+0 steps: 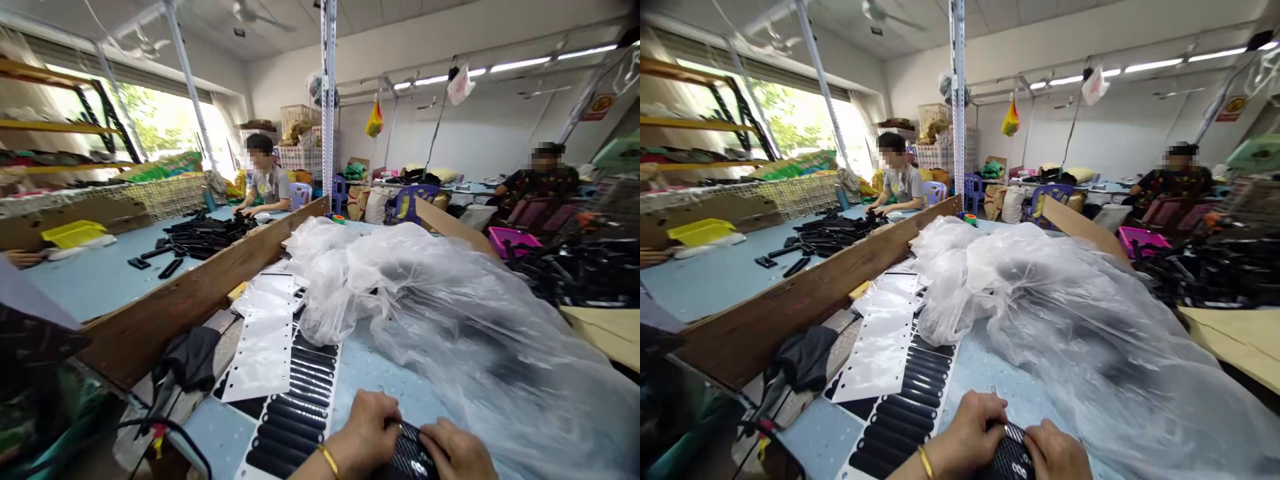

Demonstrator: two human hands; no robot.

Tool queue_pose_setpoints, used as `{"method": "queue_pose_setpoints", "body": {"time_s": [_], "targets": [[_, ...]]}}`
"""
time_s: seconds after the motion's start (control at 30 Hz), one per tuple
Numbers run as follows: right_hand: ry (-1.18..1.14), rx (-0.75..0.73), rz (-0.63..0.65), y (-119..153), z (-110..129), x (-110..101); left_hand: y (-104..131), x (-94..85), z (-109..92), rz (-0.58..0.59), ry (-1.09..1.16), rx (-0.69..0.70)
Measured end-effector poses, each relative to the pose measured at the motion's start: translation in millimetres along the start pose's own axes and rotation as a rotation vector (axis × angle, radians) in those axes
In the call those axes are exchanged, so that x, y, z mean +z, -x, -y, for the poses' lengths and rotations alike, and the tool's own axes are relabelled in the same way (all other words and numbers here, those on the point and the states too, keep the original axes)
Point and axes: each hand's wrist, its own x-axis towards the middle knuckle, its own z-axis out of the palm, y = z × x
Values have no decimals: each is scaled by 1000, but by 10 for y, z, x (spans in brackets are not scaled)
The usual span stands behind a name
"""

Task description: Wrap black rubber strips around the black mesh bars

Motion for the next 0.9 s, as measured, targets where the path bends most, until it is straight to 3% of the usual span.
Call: {"method": "queue_pose_setpoints", "body": {"time_s": [0.13,0.33,0.47,0.63,0.9], "targets": [[-24,236,76,-64,248,-274,-19,16,24,26,102,-3],[-19,393,132,-145,211,-402,-41,-23,152,34,132,35],[-18,344,92,-64,238,-518,42,-81,200,34,57,137],[48,232,89,87,379,-641,126,-48,258,68,-245,309],[361,34,167,192,389,-554,148,-21,242,71,-309,352]]}}
